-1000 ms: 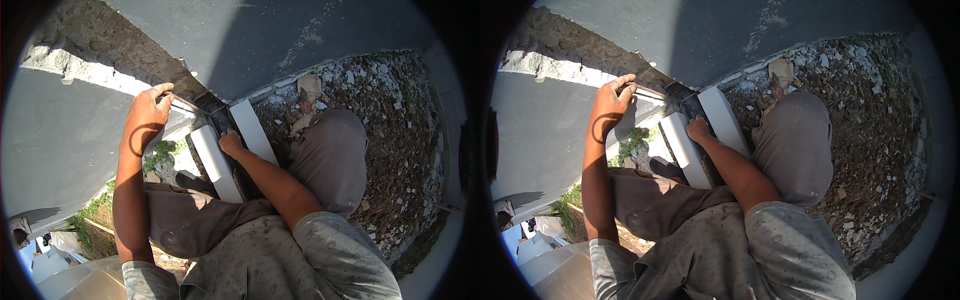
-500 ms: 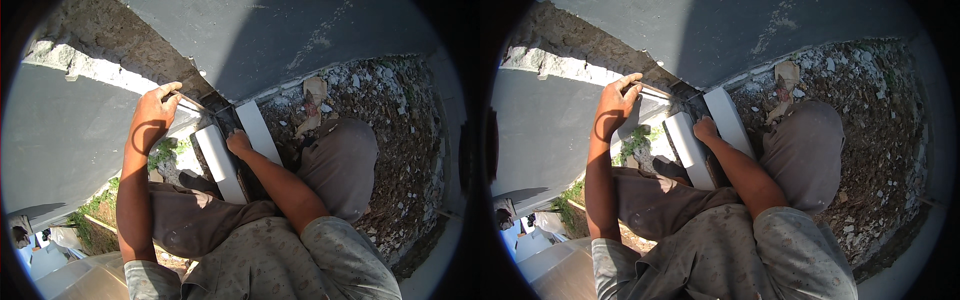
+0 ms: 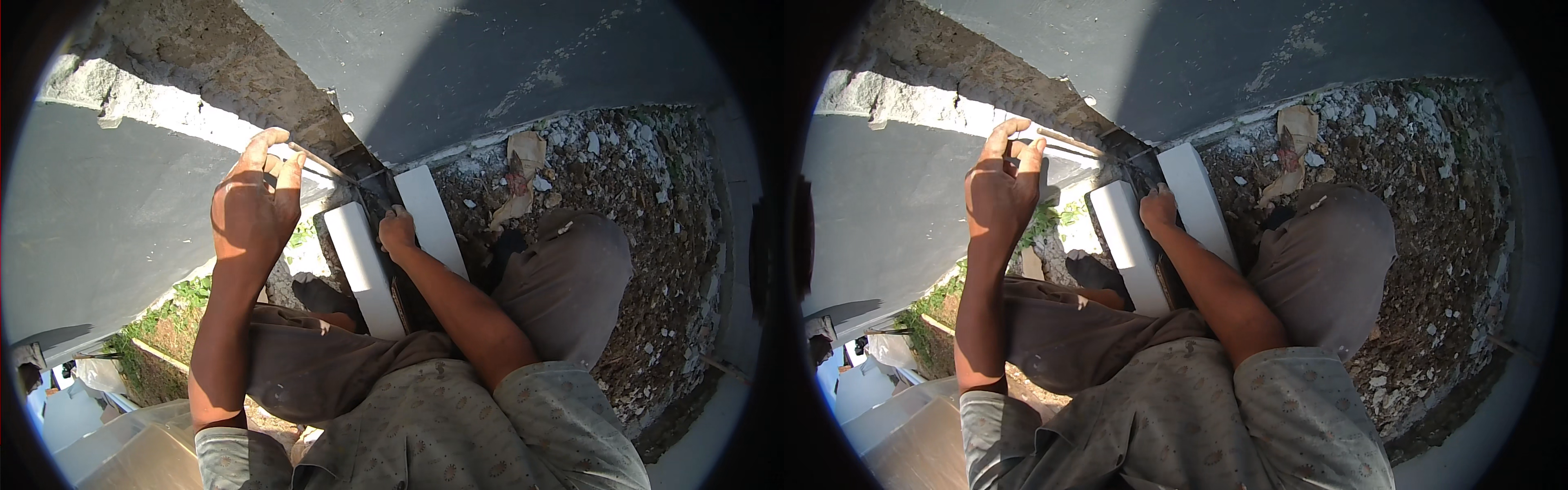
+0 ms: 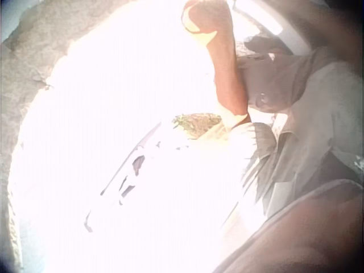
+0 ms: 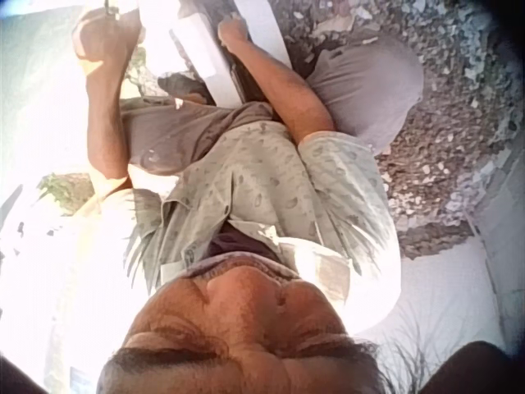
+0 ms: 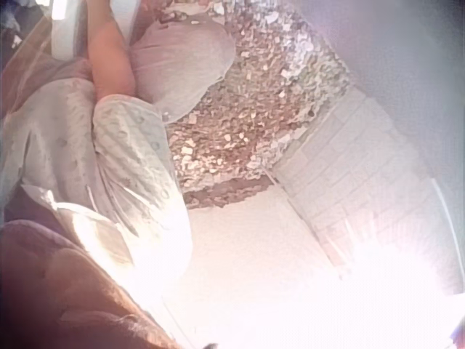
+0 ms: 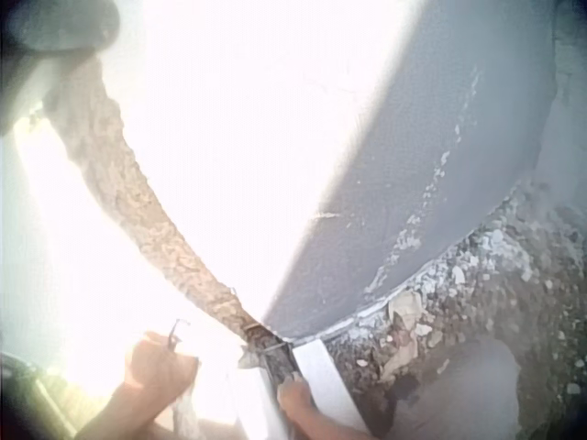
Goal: Connecting and securing PVC pipes within a wall cutout.
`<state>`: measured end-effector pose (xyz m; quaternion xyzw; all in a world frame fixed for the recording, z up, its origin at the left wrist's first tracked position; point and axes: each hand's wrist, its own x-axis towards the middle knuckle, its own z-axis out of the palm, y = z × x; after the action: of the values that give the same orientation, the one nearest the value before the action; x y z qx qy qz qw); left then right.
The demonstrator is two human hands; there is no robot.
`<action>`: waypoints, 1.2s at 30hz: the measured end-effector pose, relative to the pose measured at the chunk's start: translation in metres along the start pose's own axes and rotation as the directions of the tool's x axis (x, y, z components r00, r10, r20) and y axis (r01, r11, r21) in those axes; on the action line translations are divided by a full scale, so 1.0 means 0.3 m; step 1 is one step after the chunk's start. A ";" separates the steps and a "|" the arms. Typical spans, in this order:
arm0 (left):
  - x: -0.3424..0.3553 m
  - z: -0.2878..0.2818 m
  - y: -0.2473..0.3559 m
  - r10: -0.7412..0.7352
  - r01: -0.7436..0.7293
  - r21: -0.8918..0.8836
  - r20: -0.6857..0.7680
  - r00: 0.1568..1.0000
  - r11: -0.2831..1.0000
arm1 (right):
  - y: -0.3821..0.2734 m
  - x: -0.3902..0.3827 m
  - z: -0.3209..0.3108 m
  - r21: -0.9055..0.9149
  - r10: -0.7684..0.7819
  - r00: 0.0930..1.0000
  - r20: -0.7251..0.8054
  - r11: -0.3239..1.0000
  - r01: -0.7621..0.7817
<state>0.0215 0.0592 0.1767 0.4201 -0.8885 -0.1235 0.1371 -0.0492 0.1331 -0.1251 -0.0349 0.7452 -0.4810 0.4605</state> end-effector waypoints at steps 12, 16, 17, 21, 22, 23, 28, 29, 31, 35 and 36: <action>-0.225 0.814 -0.090 -0.690 0.893 -0.304 0.568 0.449 0.331 | -0.096 -0.076 -0.081 -0.320 -0.167 0.986 -0.028 0.935 0.149; -0.233 0.897 -0.146 -0.541 0.769 -0.550 0.776 0.326 -0.326 | -0.090 -0.072 -0.076 -0.503 -0.344 0.939 0.017 0.809 0.305; -0.223 0.910 -0.153 -0.403 0.699 -0.495 0.861 0.311 -0.517 | -0.094 -0.072 -0.081 -0.530 -0.341 0.938 0.062 0.785 0.320; -0.222 0.975 -0.150 -0.140 0.479 -0.353 0.895 0.423 -0.804 | -0.132 -0.072 -0.099 -0.625 -0.271 0.956 0.112 0.728 0.280; -0.232 0.991 -0.153 -0.141 0.456 -0.349 0.892 0.430 -0.818 | -0.137 -0.078 -0.104 -0.624 -0.281 0.949 0.144 0.718 0.308; -0.239 1.009 -0.158 -0.160 0.452 -0.371 0.885 0.438 -0.811 | -0.144 -0.079 -0.108 -0.677 -0.307 0.933 0.187 0.647 0.349; -0.282 1.099 -0.194 -0.020 0.325 -0.463 0.598 0.801 -0.825 | -0.146 -0.086 -0.123 -0.771 -0.330 0.873 0.360 0.421 0.477; -0.282 1.118 -0.194 0.020 0.309 -0.454 0.537 0.843 -0.835 | -0.141 -0.088 -0.123 -0.772 -0.411 0.839 0.358 0.375 0.513; -0.286 1.146 -0.189 -0.008 0.210 -0.332 0.548 0.836 -0.920 | -0.136 -0.088 -0.123 -0.772 -0.482 0.800 0.356 0.330 0.543; -0.299 1.154 -0.178 -0.092 0.187 -0.383 0.604 0.791 -0.905 | -0.143 -0.075 -0.133 -0.776 -0.453 0.824 0.339 0.360 0.517; -0.304 1.149 -0.176 -0.064 0.186 -0.343 0.604 0.794 -0.921 | -0.145 -0.073 -0.139 -0.793 -0.402 0.851 0.338 0.366 0.488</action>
<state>-0.0052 0.1338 -0.1750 0.2348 0.0693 -0.9051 0.3476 -0.0836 0.1493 -0.0735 -0.4782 0.8234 -0.1512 0.2655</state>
